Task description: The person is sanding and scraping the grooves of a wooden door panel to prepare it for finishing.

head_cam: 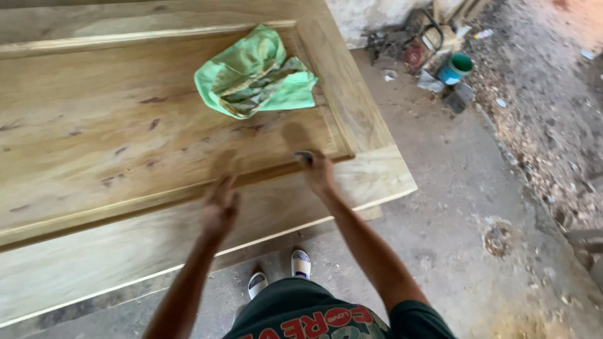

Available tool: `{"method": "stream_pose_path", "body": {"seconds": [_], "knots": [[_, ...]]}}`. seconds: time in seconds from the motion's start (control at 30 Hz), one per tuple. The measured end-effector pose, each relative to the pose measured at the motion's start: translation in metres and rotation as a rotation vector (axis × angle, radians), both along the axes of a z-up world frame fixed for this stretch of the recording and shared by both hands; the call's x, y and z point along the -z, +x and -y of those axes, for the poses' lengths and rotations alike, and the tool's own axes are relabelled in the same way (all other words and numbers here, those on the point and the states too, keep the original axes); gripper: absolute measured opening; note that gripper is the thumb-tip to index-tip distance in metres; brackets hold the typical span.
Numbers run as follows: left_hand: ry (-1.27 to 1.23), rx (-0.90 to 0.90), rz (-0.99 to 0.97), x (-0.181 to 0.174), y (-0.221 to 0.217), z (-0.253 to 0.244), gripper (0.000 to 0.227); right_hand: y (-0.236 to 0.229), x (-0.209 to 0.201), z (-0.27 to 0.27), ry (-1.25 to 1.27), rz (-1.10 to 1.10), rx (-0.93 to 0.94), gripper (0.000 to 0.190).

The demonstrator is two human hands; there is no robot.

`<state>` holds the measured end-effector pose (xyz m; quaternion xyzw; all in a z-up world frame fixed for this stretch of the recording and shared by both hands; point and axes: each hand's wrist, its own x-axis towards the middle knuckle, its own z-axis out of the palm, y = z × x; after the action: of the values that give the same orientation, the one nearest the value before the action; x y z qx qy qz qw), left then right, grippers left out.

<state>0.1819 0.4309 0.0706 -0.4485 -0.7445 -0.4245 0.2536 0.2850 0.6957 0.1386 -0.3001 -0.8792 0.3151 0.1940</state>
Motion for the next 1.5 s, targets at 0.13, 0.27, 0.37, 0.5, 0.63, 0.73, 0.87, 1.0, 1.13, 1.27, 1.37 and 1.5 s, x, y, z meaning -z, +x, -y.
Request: {"method": "stream_pose_path", "body": {"seconds": [0.13, 0.27, 0.37, 0.5, 0.63, 0.73, 0.87, 1.0, 1.13, 1.27, 1.37, 1.5], "knots": [[0.055, 0.293, 0.569, -0.029, 0.047, -0.093, 0.055, -0.008, 0.007, 0.049, -0.680, -0.324, 0.073, 0.044], [0.021, 0.293, 0.724, -0.021, 0.062, -0.125, 0.070, 0.024, 0.027, 0.028, 0.271, -0.827, -0.660, 0.071], [0.135, 0.306, 0.527, -0.008, 0.063, -0.142, 0.071, 0.035, -0.067, 0.049, -1.412, -0.231, -0.157, 0.107], [0.016, 0.148, 0.588, -0.010, 0.064, -0.150, 0.047, 0.039, 0.089, -0.077, -0.899, -0.318, -0.183, 0.044], [-0.095, -0.069, 0.436, 0.022, 0.077, -0.173, 0.048, 0.051, 0.075, -0.158, 0.455, 0.215, -0.064, 0.065], [-0.096, -0.159, 0.281, 0.045, 0.088, -0.204, 0.050, 0.037, 0.086, -0.203, 0.379, 0.383, -0.093, 0.071], [-0.235, -0.252, 0.139, 0.047, 0.113, -0.232, 0.064, 0.010, 0.068, -0.223, 0.326, 0.423, -0.166, 0.067], [-0.259, -0.367, 0.114, 0.023, 0.135, -0.250, 0.059, -0.022, 0.066, -0.244, 0.331, 0.461, -0.207, 0.068], [-0.151, -0.349, 0.227, 0.016, 0.148, -0.288, 0.042, -0.033, 0.060, -0.266, 0.358, 0.342, -0.278, 0.070], [0.026, -0.360, 0.187, 0.009, 0.134, -0.357, 0.032, -0.012, 0.080, -0.307, 0.330, 0.229, -0.343, 0.068], [-0.054, -0.393, 0.339, -0.003, 0.140, -0.393, 0.042, 0.028, 0.078, -0.328, 0.347, 0.333, -0.304, 0.066], [-0.204, -0.400, 0.424, 0.019, 0.146, -0.416, 0.058, 0.057, 0.088, -0.336, 0.282, 0.317, -0.334, 0.066]]}}
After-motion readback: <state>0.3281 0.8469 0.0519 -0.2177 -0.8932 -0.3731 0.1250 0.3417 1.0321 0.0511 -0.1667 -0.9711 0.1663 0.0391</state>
